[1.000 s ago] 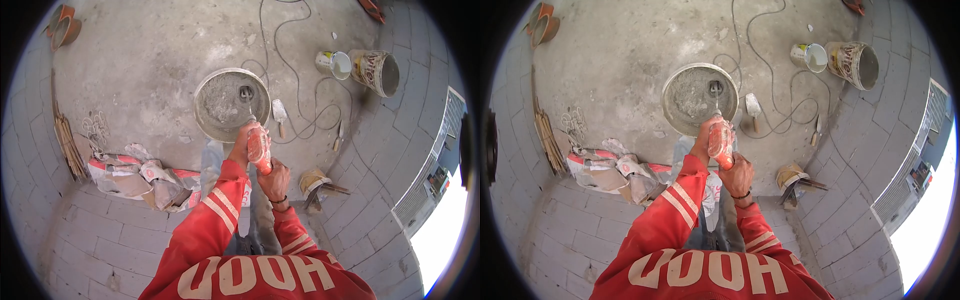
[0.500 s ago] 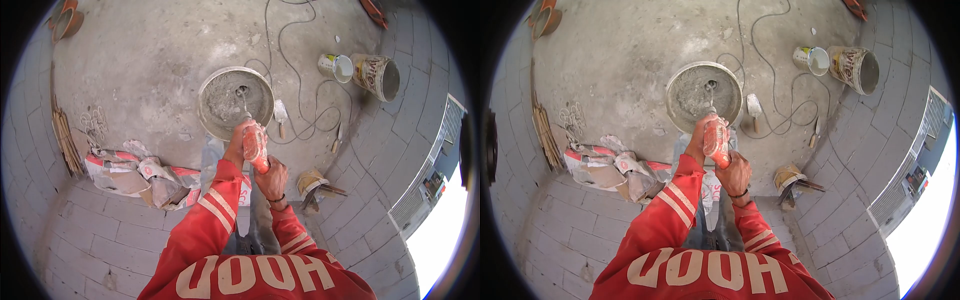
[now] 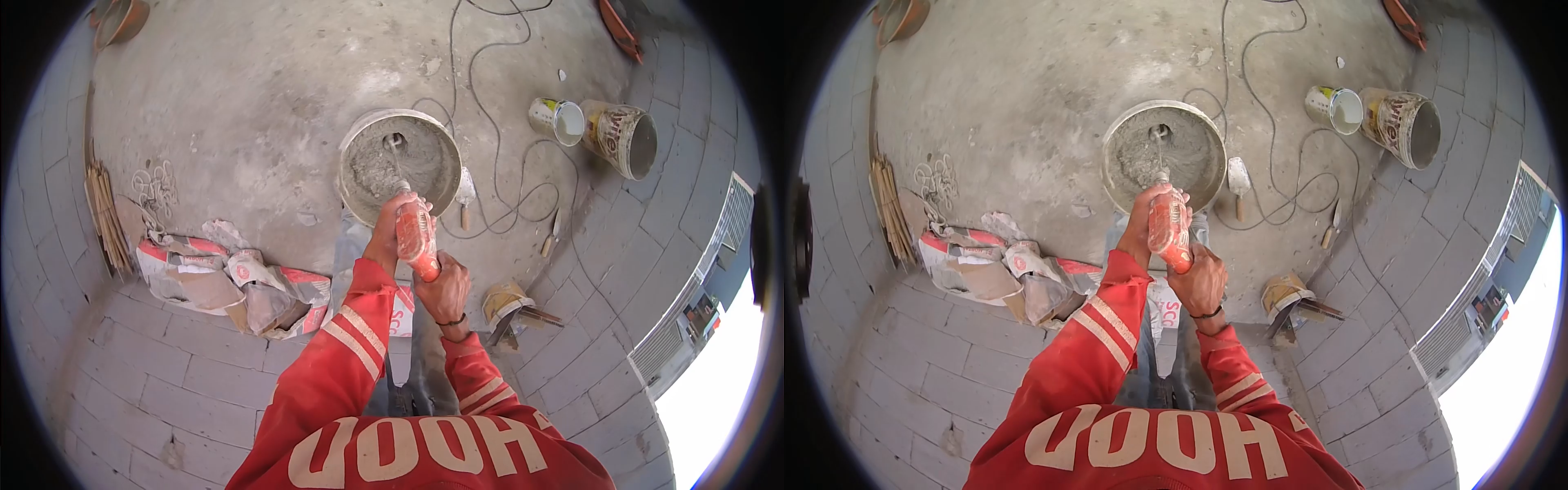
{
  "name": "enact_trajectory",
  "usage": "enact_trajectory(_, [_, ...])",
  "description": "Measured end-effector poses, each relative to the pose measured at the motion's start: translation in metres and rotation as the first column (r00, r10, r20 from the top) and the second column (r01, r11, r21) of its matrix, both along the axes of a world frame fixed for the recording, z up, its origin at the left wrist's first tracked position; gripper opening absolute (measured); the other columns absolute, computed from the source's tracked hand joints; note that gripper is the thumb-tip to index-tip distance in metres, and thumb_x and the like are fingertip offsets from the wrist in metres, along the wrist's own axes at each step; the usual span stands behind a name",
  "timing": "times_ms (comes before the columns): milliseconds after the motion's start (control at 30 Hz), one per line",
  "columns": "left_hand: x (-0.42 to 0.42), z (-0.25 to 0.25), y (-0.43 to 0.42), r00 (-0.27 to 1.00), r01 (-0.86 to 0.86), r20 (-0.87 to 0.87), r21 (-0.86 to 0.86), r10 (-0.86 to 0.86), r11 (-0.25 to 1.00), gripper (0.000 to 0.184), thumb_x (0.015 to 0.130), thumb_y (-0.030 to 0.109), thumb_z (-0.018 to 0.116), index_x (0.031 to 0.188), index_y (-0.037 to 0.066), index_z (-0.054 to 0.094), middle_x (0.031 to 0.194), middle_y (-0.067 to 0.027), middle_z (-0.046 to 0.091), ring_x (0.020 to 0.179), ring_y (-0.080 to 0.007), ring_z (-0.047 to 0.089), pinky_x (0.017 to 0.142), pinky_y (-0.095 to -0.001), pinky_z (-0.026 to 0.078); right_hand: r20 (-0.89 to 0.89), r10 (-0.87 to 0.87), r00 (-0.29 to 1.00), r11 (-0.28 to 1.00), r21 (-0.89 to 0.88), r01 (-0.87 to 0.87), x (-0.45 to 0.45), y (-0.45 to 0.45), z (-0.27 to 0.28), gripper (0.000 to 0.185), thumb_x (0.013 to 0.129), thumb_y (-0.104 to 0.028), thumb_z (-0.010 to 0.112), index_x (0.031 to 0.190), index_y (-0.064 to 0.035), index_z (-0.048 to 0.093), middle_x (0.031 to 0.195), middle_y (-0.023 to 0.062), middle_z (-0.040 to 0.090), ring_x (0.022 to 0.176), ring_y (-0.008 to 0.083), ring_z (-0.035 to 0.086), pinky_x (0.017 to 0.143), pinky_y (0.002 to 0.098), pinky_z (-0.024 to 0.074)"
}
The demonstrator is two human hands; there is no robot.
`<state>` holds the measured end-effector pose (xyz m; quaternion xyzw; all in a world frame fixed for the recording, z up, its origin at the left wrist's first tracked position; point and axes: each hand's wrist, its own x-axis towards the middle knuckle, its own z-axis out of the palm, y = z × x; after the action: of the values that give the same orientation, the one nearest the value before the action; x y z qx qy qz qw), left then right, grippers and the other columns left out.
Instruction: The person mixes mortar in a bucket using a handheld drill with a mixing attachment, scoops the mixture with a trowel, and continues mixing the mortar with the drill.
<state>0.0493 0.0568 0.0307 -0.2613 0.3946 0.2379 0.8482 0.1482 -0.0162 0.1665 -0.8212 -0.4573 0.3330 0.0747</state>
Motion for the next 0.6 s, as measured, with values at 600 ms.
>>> enact_trajectory(600, [0.002, 0.010, 0.015, 0.996, -0.044, -0.083, -0.067, 0.039, 0.997, 0.040, 0.085, 0.032, 0.076, 0.108, 0.003, 0.060, 0.103, -0.0136, 0.066, 0.082, -0.0324, 0.068, 0.074, -0.0465, 0.060, 0.005, 0.034, 0.999, 0.999, -0.008, -0.034, 0.000, 0.019, 0.004, 0.024, 0.079, -0.020, 0.080, 0.085, -0.0003, 0.067, 0.081, 0.0252, 0.070, 0.079, 0.0476, 0.069, 0.068, 0.0501, 0.0531])
